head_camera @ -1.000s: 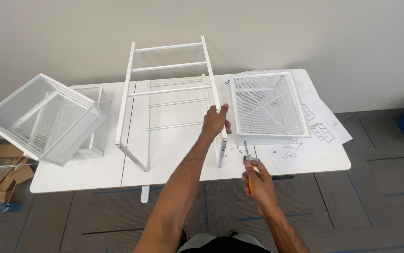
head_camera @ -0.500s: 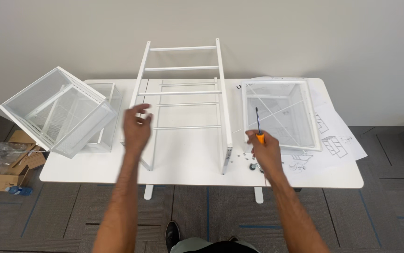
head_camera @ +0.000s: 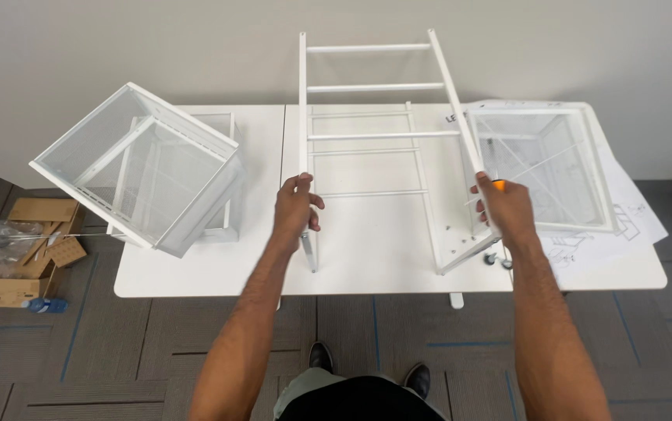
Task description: The person assembles a white metal shelving unit on a table. They attach legs to the frame using a screwdriver and screws, then connect the side frames to form the main structure.
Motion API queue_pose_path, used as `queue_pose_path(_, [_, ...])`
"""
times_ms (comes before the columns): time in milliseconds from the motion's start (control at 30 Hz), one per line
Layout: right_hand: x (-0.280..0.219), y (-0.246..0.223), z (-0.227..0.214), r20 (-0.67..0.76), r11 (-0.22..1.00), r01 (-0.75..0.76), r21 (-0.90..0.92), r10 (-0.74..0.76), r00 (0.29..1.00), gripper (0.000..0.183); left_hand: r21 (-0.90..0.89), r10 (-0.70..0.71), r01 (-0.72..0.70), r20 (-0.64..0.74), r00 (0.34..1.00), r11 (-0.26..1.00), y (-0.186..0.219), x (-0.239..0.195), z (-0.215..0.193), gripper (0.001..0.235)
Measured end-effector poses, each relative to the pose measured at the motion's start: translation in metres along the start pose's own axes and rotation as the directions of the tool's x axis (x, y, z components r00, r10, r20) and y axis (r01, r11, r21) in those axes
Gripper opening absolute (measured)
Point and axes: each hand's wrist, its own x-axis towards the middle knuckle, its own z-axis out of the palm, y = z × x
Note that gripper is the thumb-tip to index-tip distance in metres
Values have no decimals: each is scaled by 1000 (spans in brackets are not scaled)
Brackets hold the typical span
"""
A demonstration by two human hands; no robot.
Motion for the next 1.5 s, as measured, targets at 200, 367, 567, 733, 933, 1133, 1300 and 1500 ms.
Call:
queue_pose_path(200, [-18, 15, 2, -163, 996, 80, 28, -75, 984, 45, 107, 87, -85, -15, 996, 991, 21, -37, -3, 51])
queue_pose_path(367, [-62, 5, -4, -181, 991, 117, 64, -104, 978, 47, 59, 129, -128, -22, 991, 990, 14, -67, -11, 56])
queue_pose_path(567, [-96, 20, -15, -161, 990, 79, 121, -59, 985, 46, 10, 93, -93, -54, 994, 996, -17, -110, -15, 56])
queue_pose_path(733, [-102, 42, -19, -140, 953, 214, 216, -187, 972, 49, -17, 298, -302, -119, 947, 953, -65, -109, -16, 44])
queue_pose_path(933, [-99, 36, -41, -22, 918, 263, 297, -269, 963, 45, -36, 410, -421, -169, 896, 906, -101, -96, -18, 42])
queue_pose_path(1133, [-90, 27, -59, 273, 946, 255, 202, -305, 912, 48, 63, 583, -583, -195, 789, 810, -134, -78, -25, 33])
queue_pose_path(1300, [-93, 30, -56, 383, 941, 337, 39, -326, 864, 42, 211, 679, -646, -193, 708, 734, -154, -79, -27, 30])
queue_pose_path(1500, [-88, 57, -43, 367, 855, 448, -259, -342, 865, 36, 95, 644, -637, -92, 760, 765, -137, -90, -30, 34])
